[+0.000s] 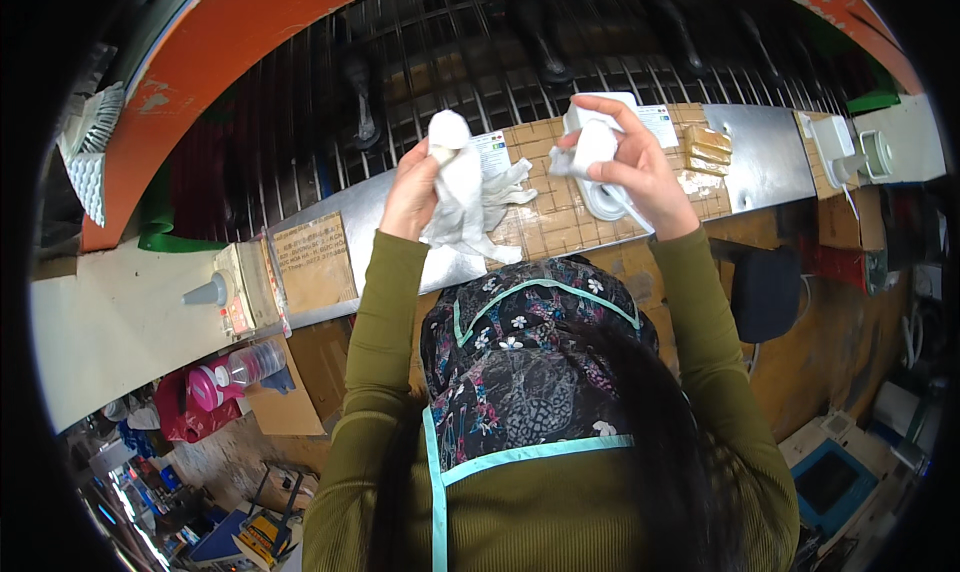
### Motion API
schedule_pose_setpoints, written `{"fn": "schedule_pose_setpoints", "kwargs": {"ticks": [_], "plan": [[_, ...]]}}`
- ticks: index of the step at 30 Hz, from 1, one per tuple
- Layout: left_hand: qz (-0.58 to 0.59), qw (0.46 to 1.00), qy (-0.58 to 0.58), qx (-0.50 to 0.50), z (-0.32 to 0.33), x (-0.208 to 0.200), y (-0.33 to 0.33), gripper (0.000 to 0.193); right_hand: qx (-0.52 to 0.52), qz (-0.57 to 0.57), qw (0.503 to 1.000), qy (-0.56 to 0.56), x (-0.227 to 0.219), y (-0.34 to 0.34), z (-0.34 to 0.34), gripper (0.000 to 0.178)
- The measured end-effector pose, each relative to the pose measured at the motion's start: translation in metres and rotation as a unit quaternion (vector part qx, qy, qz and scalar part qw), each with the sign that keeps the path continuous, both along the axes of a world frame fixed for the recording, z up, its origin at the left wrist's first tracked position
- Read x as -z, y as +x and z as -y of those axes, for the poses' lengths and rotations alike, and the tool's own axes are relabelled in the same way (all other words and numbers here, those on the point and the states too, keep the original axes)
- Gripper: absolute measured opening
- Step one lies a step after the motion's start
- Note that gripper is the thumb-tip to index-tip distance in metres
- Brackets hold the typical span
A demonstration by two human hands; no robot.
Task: The person retrieves a white cloth from a blue bin, then wipes a black shoe with the cloth. The person then uses a small white brush to scrub the shoe sole and sides, repeatedly turning the shoe to access different areas.
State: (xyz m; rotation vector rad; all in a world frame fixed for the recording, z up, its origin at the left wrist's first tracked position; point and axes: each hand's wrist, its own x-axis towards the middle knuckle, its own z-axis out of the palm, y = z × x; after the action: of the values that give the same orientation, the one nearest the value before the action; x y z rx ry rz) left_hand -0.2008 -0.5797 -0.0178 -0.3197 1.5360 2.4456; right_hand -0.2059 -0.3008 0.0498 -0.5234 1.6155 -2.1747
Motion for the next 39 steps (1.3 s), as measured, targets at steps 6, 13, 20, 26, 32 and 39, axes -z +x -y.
{"fn": "schedule_pose_setpoints", "kwargs": {"ticks": [6,13,20,26,32,39], "plan": [[0.011,0.998,0.02,-0.054,-0.051,-0.018,0.008,0.03,-0.106,-0.055,0.993,-0.001,0.003,0.016,0.043,0.063],[0.051,0.991,0.119,-0.039,-0.073,-0.032,0.023,0.051,0.026,-0.034,0.999,0.026,0.023,0.003,0.066,0.064],[0.047,0.997,0.046,-0.028,-0.065,-0.019,0.021,0.033,-0.01,0.014,1.0,-0.004,0.031,0.003,0.072,0.078],[0.072,0.986,0.142,-0.047,-0.041,-0.01,0.005,0.036,-0.004,0.11,0.993,0.046,0.035,0.026,0.055,0.084],[0.069,0.978,0.187,-0.055,-0.017,-0.015,-0.006,0.046,-0.032,0.098,0.978,0.179,0.084,0.043,0.035,0.073],[-0.032,0.998,0.051,-0.002,-0.027,-0.028,0.004,0.044,0.078,-0.076,0.99,0.089,0.054,0.016,0.08,0.088]]}}
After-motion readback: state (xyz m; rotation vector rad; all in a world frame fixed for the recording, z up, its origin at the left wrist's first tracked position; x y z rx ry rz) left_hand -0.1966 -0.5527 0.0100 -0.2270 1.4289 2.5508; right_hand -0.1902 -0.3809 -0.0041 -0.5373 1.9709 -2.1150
